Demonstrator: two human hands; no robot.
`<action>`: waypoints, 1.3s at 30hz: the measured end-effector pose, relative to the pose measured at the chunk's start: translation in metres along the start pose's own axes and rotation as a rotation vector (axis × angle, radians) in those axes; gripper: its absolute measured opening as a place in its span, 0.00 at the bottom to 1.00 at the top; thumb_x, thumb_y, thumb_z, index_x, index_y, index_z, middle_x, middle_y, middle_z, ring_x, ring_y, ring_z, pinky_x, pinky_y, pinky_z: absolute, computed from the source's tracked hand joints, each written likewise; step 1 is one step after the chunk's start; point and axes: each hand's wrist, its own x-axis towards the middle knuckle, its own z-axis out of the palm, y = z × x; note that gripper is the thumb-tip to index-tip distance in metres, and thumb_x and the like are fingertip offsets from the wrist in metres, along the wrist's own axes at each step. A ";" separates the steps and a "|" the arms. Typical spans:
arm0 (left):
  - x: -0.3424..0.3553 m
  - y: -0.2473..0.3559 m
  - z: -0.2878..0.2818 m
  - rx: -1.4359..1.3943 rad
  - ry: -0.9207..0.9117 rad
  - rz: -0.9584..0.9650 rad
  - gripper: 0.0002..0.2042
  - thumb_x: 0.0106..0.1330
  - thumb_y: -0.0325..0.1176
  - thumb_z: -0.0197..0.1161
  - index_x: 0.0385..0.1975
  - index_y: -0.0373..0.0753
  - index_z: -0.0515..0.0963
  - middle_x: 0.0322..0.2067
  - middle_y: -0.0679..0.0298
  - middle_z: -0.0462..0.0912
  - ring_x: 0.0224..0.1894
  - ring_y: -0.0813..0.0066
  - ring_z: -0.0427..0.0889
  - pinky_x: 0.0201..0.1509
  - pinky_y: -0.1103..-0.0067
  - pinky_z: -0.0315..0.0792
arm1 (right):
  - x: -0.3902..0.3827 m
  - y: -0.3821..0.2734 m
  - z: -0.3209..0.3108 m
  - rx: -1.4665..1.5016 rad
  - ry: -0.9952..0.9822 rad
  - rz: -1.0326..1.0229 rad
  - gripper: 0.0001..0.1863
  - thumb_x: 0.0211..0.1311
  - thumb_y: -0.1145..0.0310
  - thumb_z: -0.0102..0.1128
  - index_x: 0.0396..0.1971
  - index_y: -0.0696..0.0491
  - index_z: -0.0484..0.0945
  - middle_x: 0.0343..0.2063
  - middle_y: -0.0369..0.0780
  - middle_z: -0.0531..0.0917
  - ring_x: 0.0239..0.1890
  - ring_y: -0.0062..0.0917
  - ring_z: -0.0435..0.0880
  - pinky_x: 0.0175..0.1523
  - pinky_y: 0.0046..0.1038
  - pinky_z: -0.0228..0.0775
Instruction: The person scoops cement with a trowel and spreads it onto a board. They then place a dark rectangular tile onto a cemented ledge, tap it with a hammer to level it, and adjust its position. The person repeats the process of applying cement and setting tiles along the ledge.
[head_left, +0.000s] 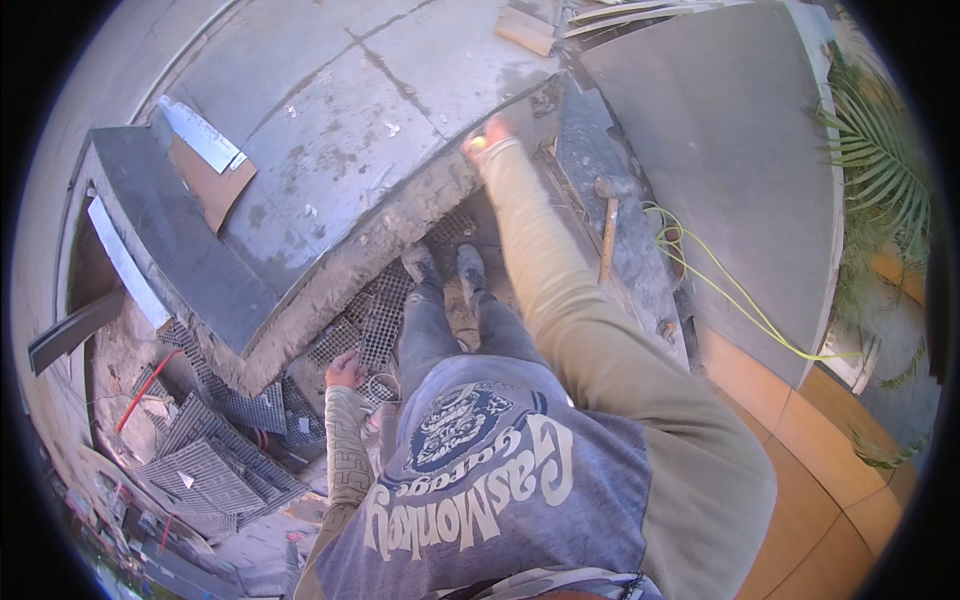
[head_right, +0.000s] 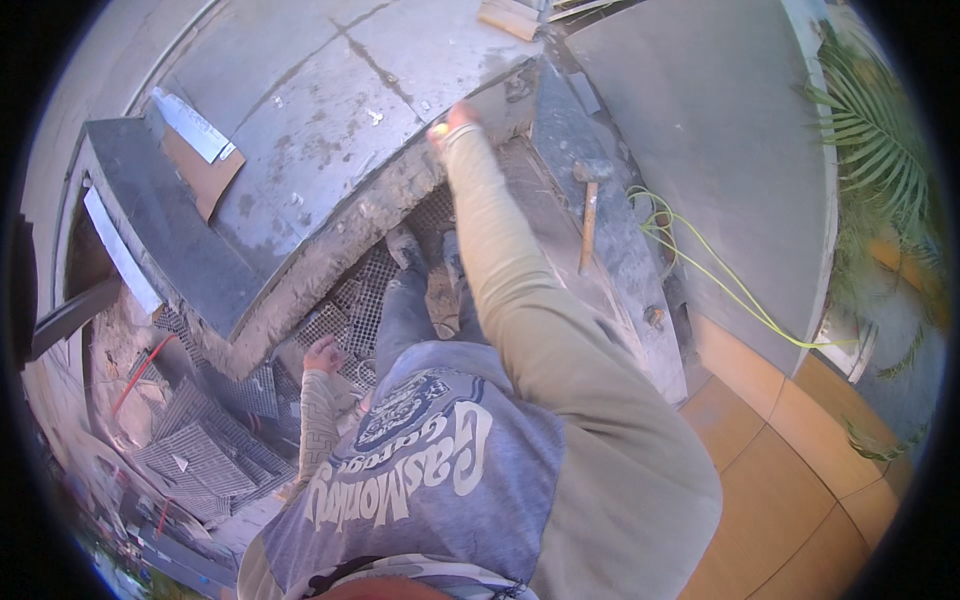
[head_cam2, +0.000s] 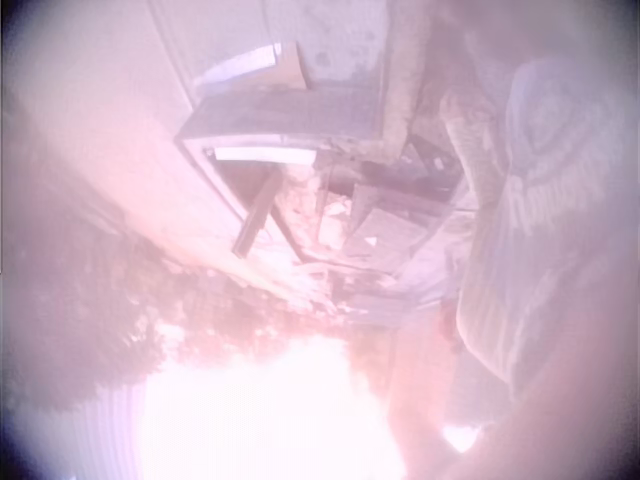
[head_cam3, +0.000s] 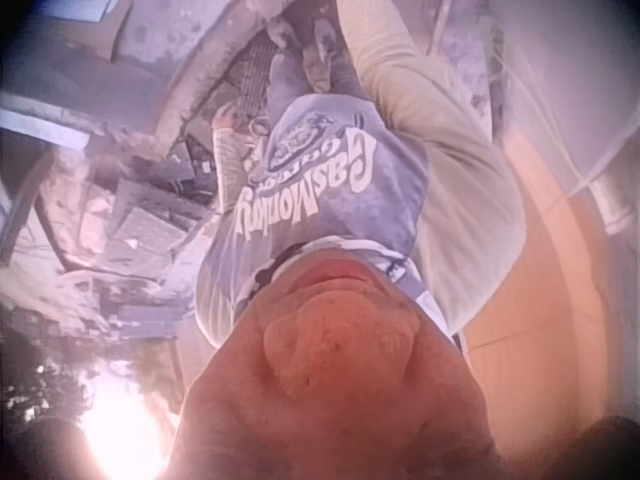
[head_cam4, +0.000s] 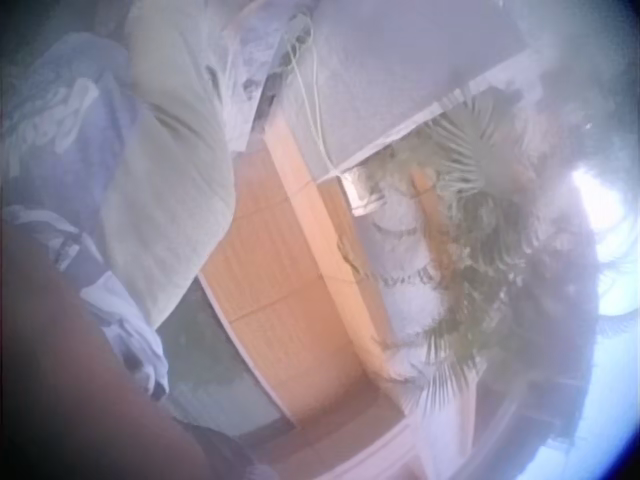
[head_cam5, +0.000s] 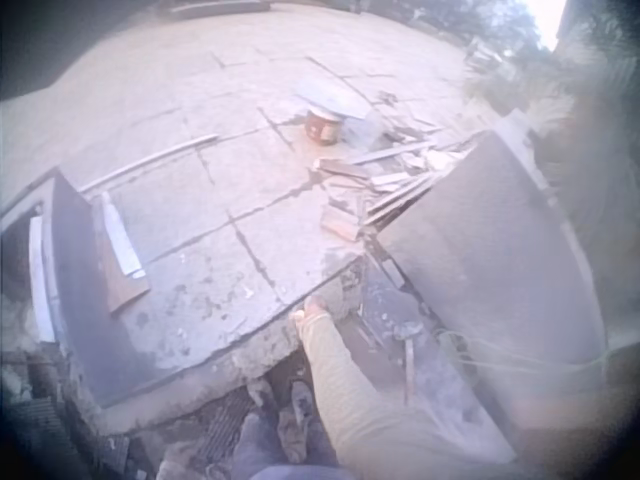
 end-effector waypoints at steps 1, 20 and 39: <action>0.002 0.000 0.003 0.031 -0.016 0.014 0.16 0.68 0.29 0.61 0.55 0.37 0.77 0.36 0.61 0.85 0.31 0.73 0.86 0.27 0.81 0.78 | 0.005 0.018 0.000 -0.027 0.016 -0.026 0.12 0.71 0.61 0.40 0.50 0.48 0.63 0.37 0.42 0.71 0.29 0.30 0.74 0.27 0.36 0.70; -0.029 -0.020 0.028 0.005 0.055 0.163 0.16 0.66 0.31 0.62 0.53 0.35 0.78 0.34 0.62 0.85 0.27 0.77 0.83 0.26 0.81 0.76 | -0.144 0.072 -0.146 -0.809 -0.222 0.031 0.13 0.66 0.56 0.61 0.35 0.50 0.76 0.20 0.31 0.72 0.14 0.18 0.68 0.17 0.26 0.61; -0.172 -0.367 0.193 -0.213 0.201 -0.080 0.18 0.66 0.31 0.61 0.56 0.39 0.78 0.43 0.59 0.85 0.36 0.69 0.88 0.32 0.76 0.81 | -0.112 0.221 -0.191 -1.260 -0.412 -0.192 0.25 0.69 0.47 0.51 0.39 0.58 0.75 0.25 0.46 0.80 0.23 0.34 0.80 0.27 0.38 0.72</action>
